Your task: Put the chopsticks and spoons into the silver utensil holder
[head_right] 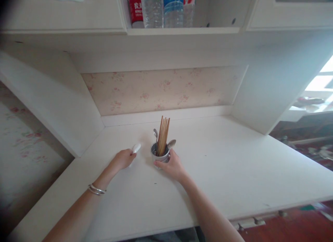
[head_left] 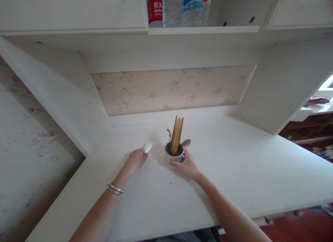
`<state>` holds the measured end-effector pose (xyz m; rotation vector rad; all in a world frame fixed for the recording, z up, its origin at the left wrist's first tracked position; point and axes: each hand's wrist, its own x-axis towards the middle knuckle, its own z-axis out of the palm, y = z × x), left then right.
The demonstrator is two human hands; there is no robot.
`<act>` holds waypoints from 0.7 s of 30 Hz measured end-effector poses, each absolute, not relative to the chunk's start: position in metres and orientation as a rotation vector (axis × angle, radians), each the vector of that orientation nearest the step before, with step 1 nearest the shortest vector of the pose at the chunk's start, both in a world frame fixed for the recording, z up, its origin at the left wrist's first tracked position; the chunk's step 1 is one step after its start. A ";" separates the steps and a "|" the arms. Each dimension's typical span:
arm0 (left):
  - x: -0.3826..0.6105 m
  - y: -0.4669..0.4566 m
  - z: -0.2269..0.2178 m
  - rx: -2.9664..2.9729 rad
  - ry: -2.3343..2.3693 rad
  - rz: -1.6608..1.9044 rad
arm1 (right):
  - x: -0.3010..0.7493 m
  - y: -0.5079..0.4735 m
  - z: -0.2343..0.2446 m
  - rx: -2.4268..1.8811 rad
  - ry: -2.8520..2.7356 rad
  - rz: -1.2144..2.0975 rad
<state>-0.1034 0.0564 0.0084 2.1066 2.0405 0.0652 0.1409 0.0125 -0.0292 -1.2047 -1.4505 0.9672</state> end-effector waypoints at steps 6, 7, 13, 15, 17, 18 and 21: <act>-0.096 0.046 0.043 1.974 1.795 0.507 | 0.140 0.009 -0.022 -1.218 -1.482 0.927; -0.091 0.042 0.052 1.934 1.733 0.617 | 0.140 0.009 -0.022 -1.231 -1.489 0.918; -0.054 0.025 0.096 1.948 1.476 0.940 | 0.140 0.009 -0.026 -1.240 -1.521 0.880; -0.041 0.024 0.099 2.028 1.482 0.939 | 0.140 0.008 -0.025 -1.222 -1.538 0.862; -0.029 0.024 0.095 2.118 1.510 0.925 | 0.141 0.007 -0.024 -1.210 -1.559 0.849; -0.023 0.024 0.092 2.161 1.521 0.911 | 0.141 0.007 -0.024 -1.211 -1.565 0.841; -0.012 0.025 0.081 2.274 1.548 0.839 | 0.142 0.007 -0.024 -1.232 -1.553 0.841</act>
